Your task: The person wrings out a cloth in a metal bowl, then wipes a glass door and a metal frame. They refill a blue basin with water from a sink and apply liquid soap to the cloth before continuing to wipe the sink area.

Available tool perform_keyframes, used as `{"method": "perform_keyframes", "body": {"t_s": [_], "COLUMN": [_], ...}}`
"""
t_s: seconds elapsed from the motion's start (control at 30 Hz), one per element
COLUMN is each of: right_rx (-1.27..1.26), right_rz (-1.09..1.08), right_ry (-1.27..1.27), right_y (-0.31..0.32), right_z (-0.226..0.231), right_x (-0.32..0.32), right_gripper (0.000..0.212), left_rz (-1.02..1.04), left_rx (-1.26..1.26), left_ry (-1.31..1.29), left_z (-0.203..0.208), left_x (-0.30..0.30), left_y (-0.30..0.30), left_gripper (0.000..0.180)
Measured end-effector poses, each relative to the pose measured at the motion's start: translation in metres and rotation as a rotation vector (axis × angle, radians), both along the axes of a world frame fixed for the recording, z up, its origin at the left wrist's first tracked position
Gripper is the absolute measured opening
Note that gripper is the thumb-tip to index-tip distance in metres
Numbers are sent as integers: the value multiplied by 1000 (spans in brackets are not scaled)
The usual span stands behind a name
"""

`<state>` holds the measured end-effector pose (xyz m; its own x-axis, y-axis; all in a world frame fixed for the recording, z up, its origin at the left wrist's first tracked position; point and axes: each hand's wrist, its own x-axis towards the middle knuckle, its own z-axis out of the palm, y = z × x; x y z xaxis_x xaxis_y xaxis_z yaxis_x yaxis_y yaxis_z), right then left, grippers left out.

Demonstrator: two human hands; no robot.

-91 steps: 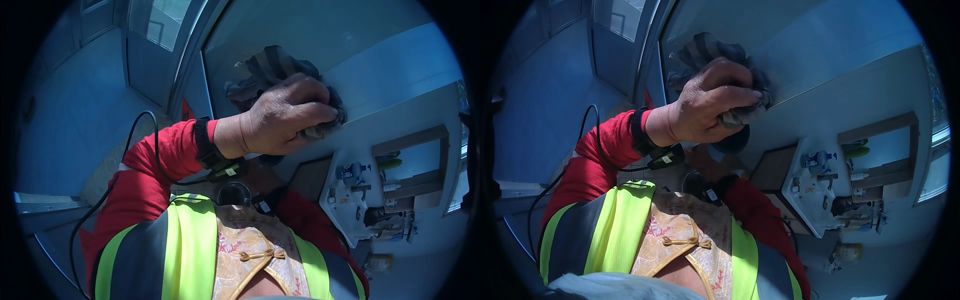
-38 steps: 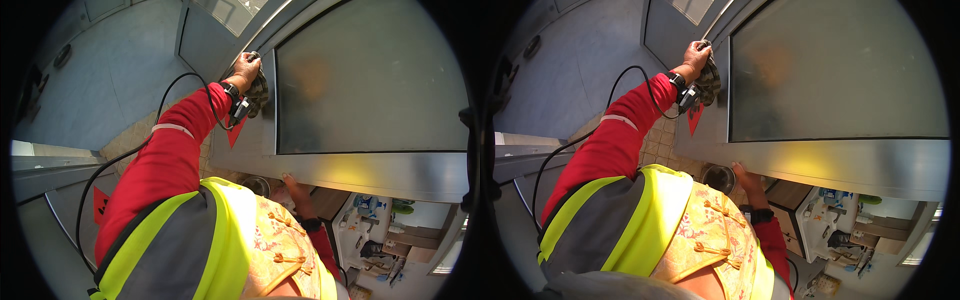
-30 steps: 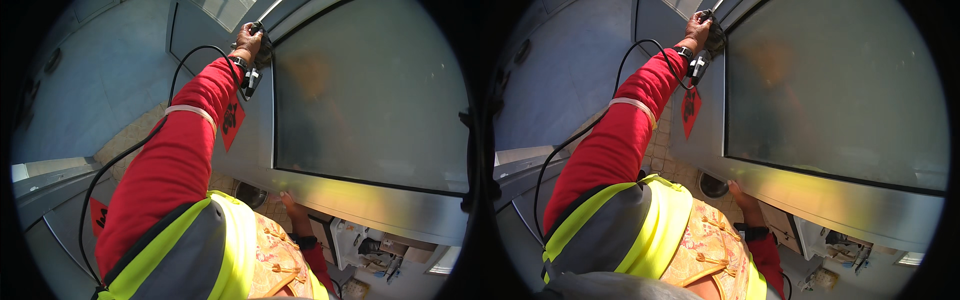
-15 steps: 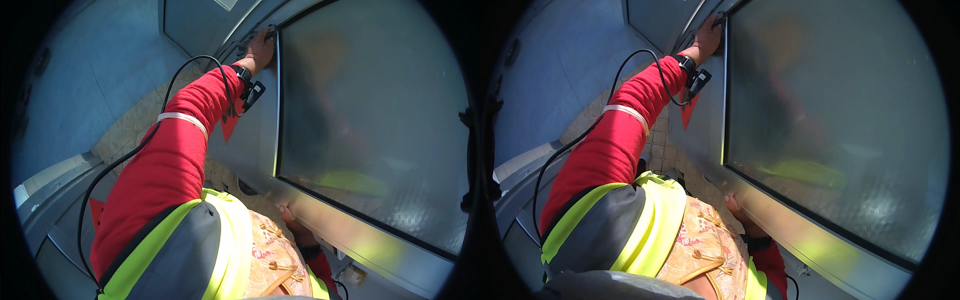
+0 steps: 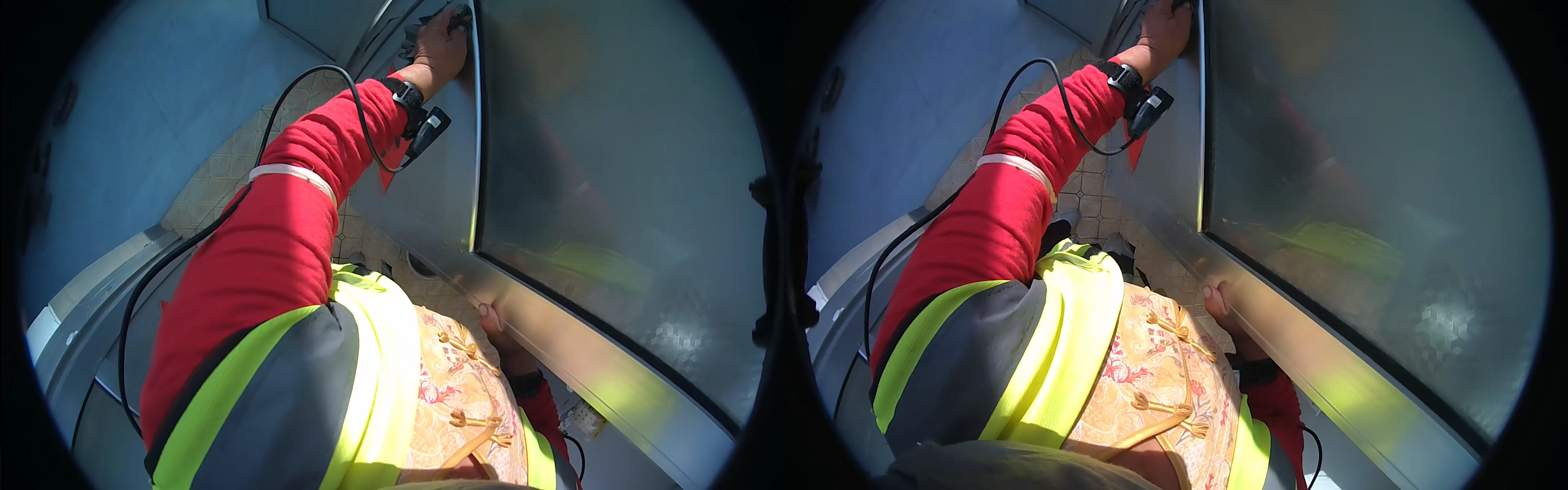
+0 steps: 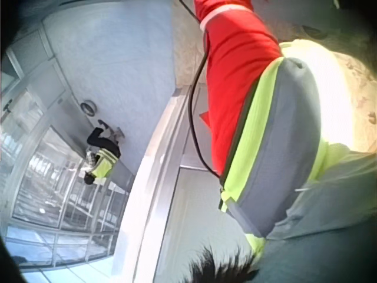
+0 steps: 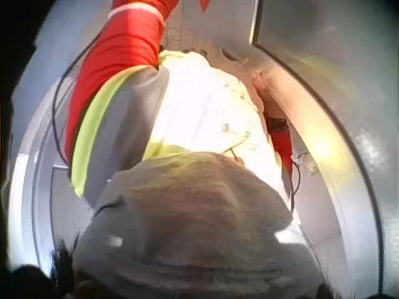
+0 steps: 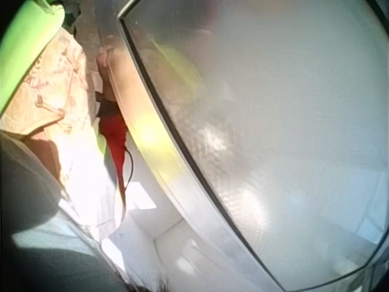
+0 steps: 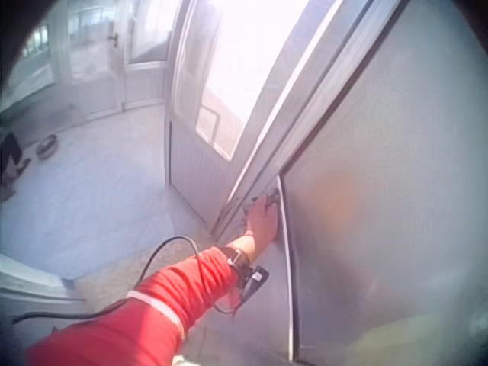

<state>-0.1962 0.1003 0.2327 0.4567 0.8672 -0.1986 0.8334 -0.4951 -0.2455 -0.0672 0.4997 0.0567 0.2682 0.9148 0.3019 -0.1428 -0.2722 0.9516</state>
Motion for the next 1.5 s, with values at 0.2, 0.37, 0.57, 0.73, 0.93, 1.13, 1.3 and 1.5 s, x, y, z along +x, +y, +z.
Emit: {"method": "perform_keyframes", "body": {"t_s": [0.2,0.37,0.57,0.73,0.93,1.13,1.3,1.5], "right_rx": [36,195,193,248,452,327,467,298], "right_rz": [34,-29,404,394,511,323,461,274], "right_ry": [-55,67,-409,-513,-508,-487,-556,-429], "right_y": [-8,-23,-42,-37,-24,-37,-33,-32], "right_z": [-7,-29,-42,-50,-52,-56,-58,-56], "right_x": [4,15,33,36,40,46,46,38], "right_gripper": [24,42,32,21,31,37,28,17], "left_rz": [-162,-472,-378,-285,-153,-97,-202,-229], "left_rx": [-29,-100,-111,90,-14,-629,-707,-233], "left_ry": [34,31,-49,-46,-49,256,43,-10], "left_z": [4,21,23,28,-58,-173,-144,-96], "left_x": [-104,-207,-211,-215,-207,-190,-192,-206], "left_y": [-153,-260,-290,-309,-324,-321,-326,-331], "left_gripper": [53,65,61,57,50,43,41,44]}}
